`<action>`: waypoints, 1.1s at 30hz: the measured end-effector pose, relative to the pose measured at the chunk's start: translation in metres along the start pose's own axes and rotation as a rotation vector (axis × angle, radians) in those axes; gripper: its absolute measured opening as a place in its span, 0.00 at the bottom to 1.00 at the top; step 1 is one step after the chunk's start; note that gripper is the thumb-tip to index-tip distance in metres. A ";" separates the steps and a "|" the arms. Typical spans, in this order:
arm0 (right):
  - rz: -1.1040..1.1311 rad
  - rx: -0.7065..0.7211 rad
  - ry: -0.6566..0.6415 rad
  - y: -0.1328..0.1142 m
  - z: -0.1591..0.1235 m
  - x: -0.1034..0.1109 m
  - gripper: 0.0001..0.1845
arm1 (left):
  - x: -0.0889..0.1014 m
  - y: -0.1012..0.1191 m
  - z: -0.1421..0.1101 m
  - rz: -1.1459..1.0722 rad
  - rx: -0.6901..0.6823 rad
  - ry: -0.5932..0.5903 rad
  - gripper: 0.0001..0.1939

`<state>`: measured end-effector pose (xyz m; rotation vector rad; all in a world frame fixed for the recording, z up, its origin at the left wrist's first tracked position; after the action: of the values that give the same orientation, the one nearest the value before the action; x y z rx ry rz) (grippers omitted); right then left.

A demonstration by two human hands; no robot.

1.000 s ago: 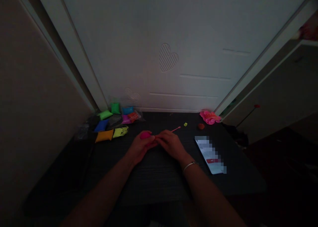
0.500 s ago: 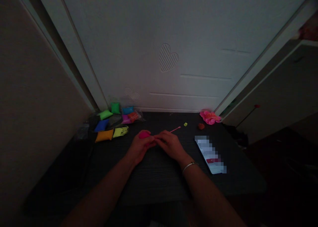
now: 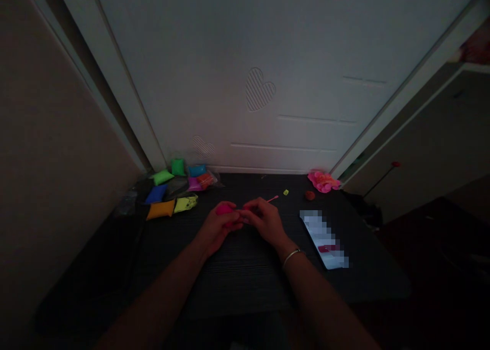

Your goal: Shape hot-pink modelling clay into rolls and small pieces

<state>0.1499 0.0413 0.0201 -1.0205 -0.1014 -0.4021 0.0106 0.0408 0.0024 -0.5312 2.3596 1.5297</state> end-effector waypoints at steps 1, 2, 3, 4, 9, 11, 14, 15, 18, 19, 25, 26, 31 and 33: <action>0.011 -0.007 -0.008 0.000 0.000 0.000 0.07 | -0.001 0.000 -0.001 0.007 0.001 -0.017 0.15; 0.023 -0.018 -0.016 0.000 -0.001 -0.001 0.07 | -0.002 -0.001 -0.002 0.015 0.000 -0.034 0.16; 0.036 -0.030 -0.019 0.001 -0.001 -0.001 0.07 | -0.003 -0.001 -0.003 0.024 -0.004 -0.049 0.16; 0.047 -0.039 -0.018 0.001 -0.001 -0.001 0.06 | -0.004 -0.001 -0.004 0.039 -0.010 -0.063 0.16; 0.103 -0.072 0.010 0.002 0.000 0.000 0.05 | -0.005 -0.003 -0.005 0.148 -0.039 -0.111 0.16; 0.136 -0.122 0.018 0.004 -0.001 0.000 0.06 | -0.005 -0.003 -0.005 0.164 -0.042 -0.125 0.17; 0.201 -0.216 -0.006 0.006 -0.002 -0.002 0.09 | -0.005 -0.003 -0.004 0.170 -0.063 -0.124 0.16; 0.219 -0.225 -0.018 0.006 -0.003 -0.003 0.10 | -0.005 -0.003 -0.004 0.185 -0.083 -0.106 0.16; 0.236 -0.180 -0.047 0.005 -0.003 -0.003 0.10 | -0.005 -0.001 -0.003 0.267 -0.172 -0.032 0.14; 0.238 -0.157 -0.055 0.004 -0.003 -0.003 0.10 | -0.005 0.000 -0.003 0.287 -0.191 -0.017 0.13; 0.266 -0.111 -0.061 0.001 -0.002 -0.003 0.07 | -0.007 -0.003 -0.005 0.318 -0.146 -0.062 0.12; 0.273 -0.134 -0.059 0.001 -0.002 -0.003 0.07 | -0.007 -0.003 -0.006 0.329 -0.140 -0.070 0.12; 0.355 -0.341 -0.048 0.004 -0.005 -0.006 0.08 | -0.007 0.001 -0.007 0.234 -0.107 -0.058 0.10; 0.375 -0.386 -0.031 0.005 -0.005 -0.006 0.09 | -0.006 0.002 -0.006 0.132 -0.071 -0.052 0.09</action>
<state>0.1452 0.0409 0.0118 -1.3952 0.1451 -0.0606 0.0151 0.0366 0.0094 -0.3529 2.3492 1.6684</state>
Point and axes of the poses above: each hand's wrist, its own z-axis towards the middle knuckle, its own x-axis out of the back of the hand, y = z × x, the point moved 3 cm from there along z, towards the middle knuckle, and after that the axes turned 14 degrees about y, right-handed, at the moved point
